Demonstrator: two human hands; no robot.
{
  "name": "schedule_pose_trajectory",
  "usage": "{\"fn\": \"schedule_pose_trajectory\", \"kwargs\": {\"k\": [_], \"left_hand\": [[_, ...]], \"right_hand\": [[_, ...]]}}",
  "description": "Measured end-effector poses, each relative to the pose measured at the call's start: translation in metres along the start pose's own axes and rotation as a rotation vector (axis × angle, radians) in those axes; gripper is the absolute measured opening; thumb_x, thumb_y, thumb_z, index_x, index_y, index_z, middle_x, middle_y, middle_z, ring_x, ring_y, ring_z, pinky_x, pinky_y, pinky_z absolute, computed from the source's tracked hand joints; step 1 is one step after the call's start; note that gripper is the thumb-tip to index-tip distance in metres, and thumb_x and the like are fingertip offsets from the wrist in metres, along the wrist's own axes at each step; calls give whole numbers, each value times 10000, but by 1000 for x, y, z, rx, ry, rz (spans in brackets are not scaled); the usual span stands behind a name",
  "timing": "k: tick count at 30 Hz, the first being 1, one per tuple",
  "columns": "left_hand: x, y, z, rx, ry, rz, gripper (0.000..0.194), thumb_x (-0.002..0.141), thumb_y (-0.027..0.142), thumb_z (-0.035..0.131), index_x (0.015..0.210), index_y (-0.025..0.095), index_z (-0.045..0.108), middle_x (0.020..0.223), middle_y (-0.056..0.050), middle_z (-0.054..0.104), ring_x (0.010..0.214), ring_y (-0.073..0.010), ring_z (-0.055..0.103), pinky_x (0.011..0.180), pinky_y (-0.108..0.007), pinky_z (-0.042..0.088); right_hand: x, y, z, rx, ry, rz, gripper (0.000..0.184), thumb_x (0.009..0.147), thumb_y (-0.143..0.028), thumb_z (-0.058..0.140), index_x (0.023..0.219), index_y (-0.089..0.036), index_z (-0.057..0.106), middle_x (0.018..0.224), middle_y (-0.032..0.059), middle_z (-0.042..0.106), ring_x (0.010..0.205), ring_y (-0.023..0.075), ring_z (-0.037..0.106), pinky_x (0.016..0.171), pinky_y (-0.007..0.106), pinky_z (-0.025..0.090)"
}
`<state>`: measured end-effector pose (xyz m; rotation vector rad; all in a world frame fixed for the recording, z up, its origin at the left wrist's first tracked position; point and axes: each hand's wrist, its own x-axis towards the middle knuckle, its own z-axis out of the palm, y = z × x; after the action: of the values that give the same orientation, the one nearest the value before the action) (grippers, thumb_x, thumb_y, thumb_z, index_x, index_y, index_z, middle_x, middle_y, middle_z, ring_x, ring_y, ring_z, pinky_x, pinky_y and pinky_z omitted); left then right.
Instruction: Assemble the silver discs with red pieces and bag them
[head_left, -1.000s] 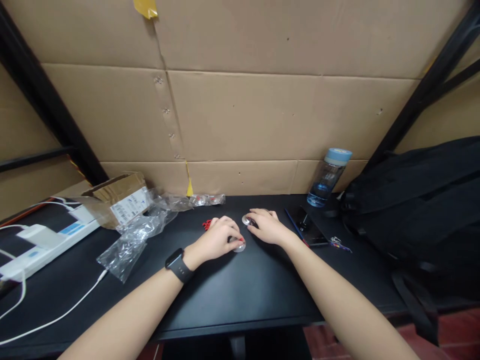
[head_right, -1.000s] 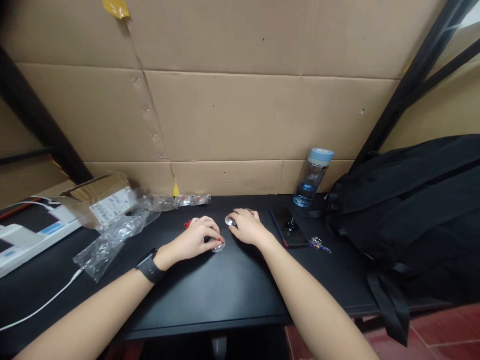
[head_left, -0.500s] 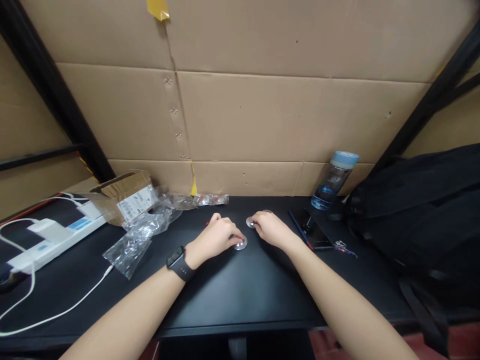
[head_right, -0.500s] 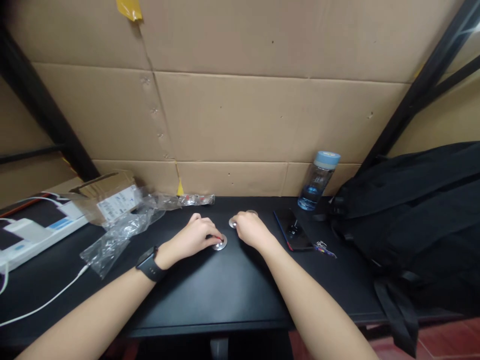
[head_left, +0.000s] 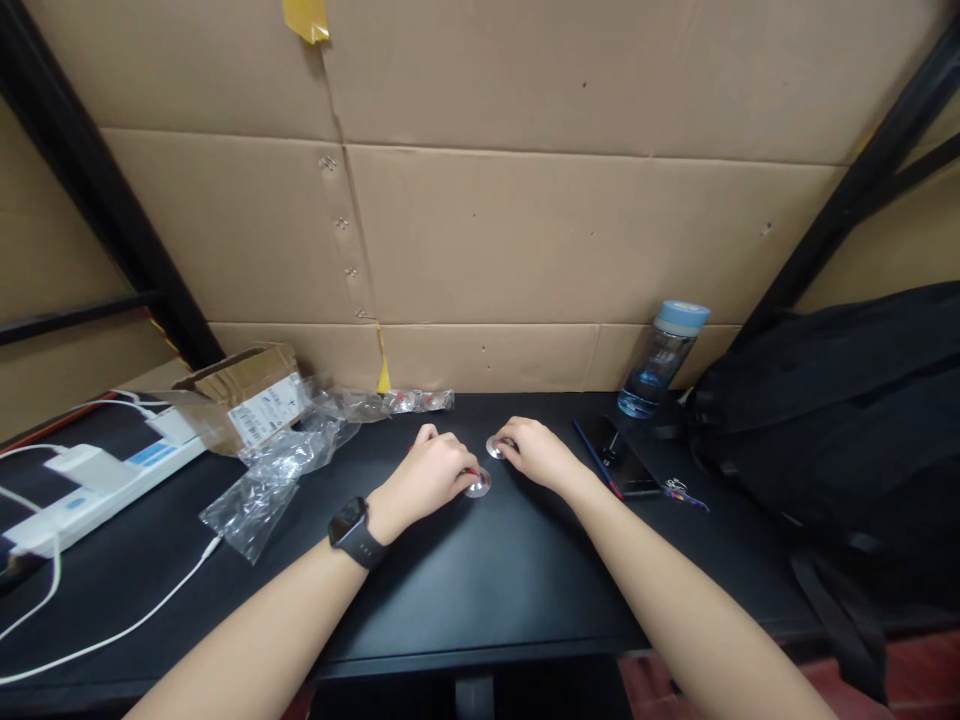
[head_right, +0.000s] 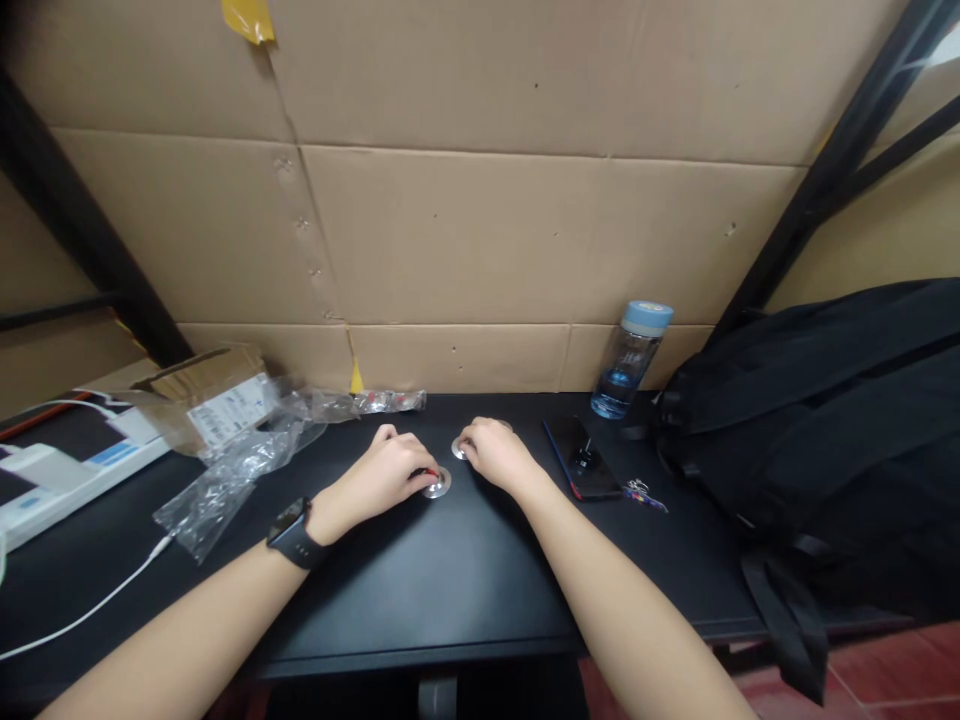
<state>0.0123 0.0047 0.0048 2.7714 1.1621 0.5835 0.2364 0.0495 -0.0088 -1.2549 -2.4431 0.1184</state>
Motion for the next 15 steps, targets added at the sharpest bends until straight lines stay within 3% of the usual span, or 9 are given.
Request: {"fn": "schedule_pose_trajectory", "kwargs": {"k": [3, 8, 15], "left_hand": [[-1, 0, 1, -3, 9, -10, 217, 968, 268, 584, 868, 308, 773, 835, -26, 761, 905, -220, 634, 840, -383, 273], [-1, 0, 2, -14, 27, 0, 217, 960, 253, 586, 845, 291, 766, 804, -28, 749, 890, -210, 636, 828, -382, 271], [0, 4, 0, 126, 12, -7, 199, 978, 209, 577, 849, 232, 726, 826, -22, 741, 926, -209, 619, 816, -389, 249]], "right_hand": [[1, -1, 3, -35, 19, 22, 214, 973, -205, 537, 1047, -189, 736, 983, 83, 719, 950, 201, 663, 873, 282, 462], [2, 1, 5, -76, -24, 27, 163, 934, -216, 596, 971, -199, 754, 967, 75, 714, 929, 207, 663, 835, 275, 457], [4, 5, 2, -84, -49, 110, 184, 919, -180, 583, 958, -206, 762, 988, 70, 735, 940, 218, 682, 828, 269, 457]]}}
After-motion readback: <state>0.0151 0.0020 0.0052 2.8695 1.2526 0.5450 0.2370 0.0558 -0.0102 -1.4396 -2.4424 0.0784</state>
